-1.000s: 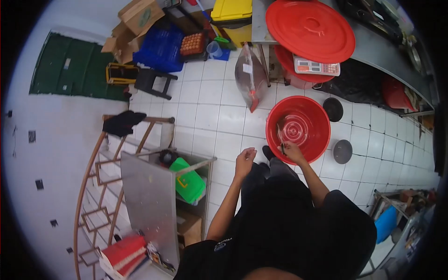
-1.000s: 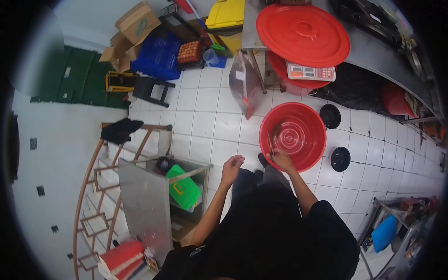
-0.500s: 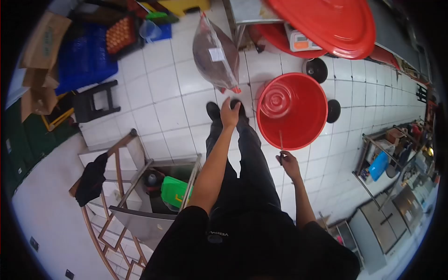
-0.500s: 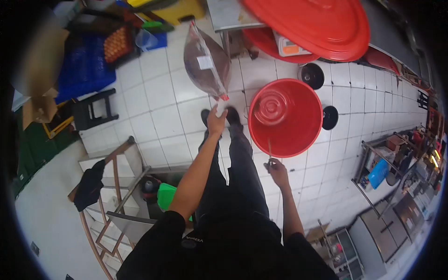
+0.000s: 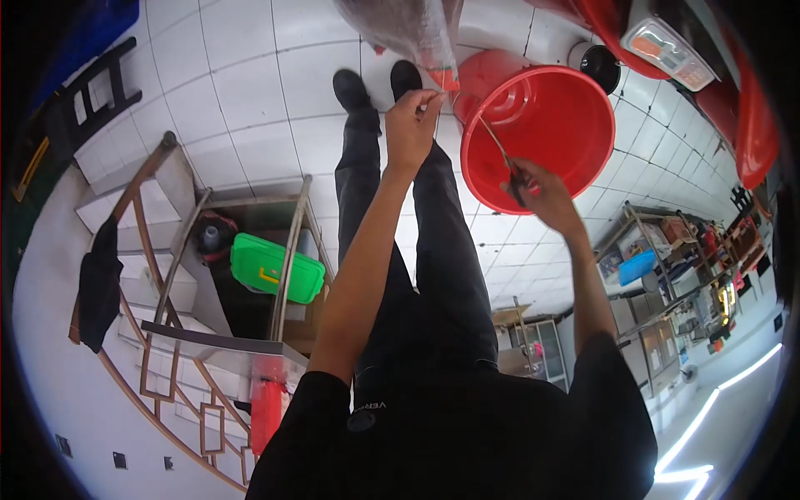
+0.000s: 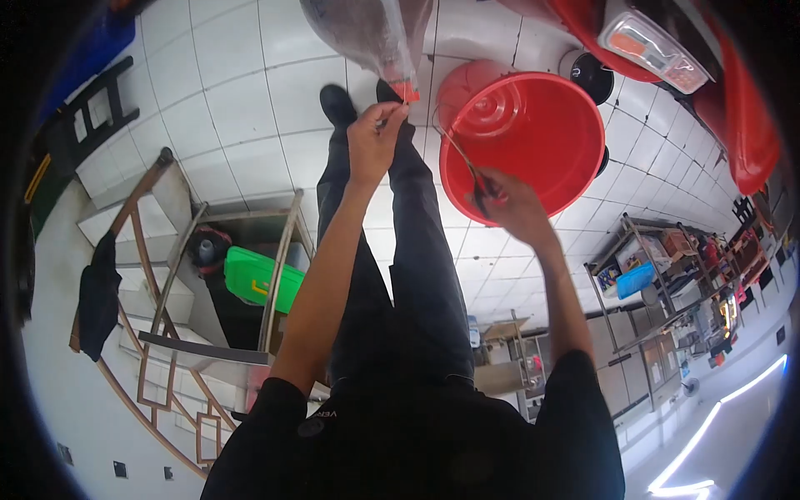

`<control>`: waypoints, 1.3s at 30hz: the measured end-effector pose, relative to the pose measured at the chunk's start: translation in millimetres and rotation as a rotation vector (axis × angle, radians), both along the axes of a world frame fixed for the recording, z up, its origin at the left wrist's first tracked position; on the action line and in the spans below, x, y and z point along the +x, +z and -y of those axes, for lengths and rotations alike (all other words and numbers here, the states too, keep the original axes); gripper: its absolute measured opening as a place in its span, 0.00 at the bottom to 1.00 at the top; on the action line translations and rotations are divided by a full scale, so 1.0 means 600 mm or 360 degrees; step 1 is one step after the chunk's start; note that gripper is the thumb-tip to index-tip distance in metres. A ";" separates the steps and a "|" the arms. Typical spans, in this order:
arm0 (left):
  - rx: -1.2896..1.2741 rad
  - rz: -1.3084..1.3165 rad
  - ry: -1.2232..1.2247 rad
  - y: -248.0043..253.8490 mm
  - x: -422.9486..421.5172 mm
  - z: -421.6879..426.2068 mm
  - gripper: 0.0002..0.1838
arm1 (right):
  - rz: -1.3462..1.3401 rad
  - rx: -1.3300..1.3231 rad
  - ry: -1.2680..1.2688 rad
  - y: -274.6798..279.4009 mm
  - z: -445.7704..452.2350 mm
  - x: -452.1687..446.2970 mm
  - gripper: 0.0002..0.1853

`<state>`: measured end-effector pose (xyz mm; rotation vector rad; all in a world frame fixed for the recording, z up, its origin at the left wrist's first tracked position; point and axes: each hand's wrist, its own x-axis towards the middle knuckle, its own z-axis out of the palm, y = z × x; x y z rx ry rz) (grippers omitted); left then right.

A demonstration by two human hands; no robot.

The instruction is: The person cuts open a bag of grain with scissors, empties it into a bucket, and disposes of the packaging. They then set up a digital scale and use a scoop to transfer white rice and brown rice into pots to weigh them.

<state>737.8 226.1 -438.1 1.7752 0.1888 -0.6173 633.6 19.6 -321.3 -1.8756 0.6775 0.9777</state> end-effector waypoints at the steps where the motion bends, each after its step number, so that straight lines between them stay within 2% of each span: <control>1: 0.0056 0.0031 -0.0060 0.001 -0.002 -0.002 0.13 | -0.0043 0.0077 0.0062 -0.007 0.007 0.018 0.24; 6: -0.0228 -0.0376 0.0023 -0.011 -0.021 -0.016 0.14 | -0.0257 0.0306 0.0312 -0.042 0.004 0.100 0.24; 10: -0.0341 -0.0621 0.0151 0.004 -0.013 -0.022 0.12 | -0.0160 0.0444 0.0292 -0.080 -0.017 0.130 0.22; 15: -0.0343 -0.0594 0.0123 0.003 -0.009 -0.022 0.11 | -0.0076 0.0606 0.0184 -0.132 -0.013 0.152 0.20; 17: -0.0362 -0.0564 0.0132 -0.005 -0.016 -0.021 0.10 | -0.0178 0.0852 0.0212 -0.146 -0.006 0.171 0.22; 24: -0.0365 -0.0560 0.0261 -0.001 -0.014 -0.021 0.09 | -0.0268 0.0722 0.0520 -0.163 -0.012 0.203 0.27; 30: -0.0383 -0.0647 0.0351 0.004 -0.014 -0.023 0.10 | 0.0053 0.0780 0.0507 -0.180 -0.014 0.209 0.26; 32: -0.0438 -0.0724 0.0401 0.011 -0.021 -0.024 0.10 | -0.0174 0.0853 0.0549 -0.184 -0.015 0.226 0.23; 35: -0.0316 -0.0684 0.0355 0.026 -0.059 -0.029 0.11 | -0.0259 0.0802 0.0648 -0.190 -0.020 0.226 0.18; 36: -0.0301 -0.0782 0.0406 0.024 -0.079 -0.039 0.12 | -0.0250 0.0797 0.0645 -0.183 -0.019 0.224 0.18; 38: -0.0171 -0.0875 0.0403 0.021 -0.112 -0.067 0.12 | -0.0314 0.0468 0.1037 -0.147 -0.017 0.206 0.28; 39: -0.0063 -0.0860 0.0344 0.017 -0.123 -0.088 0.12 | -0.0302 0.0515 0.0952 -0.145 -0.003 0.175 0.26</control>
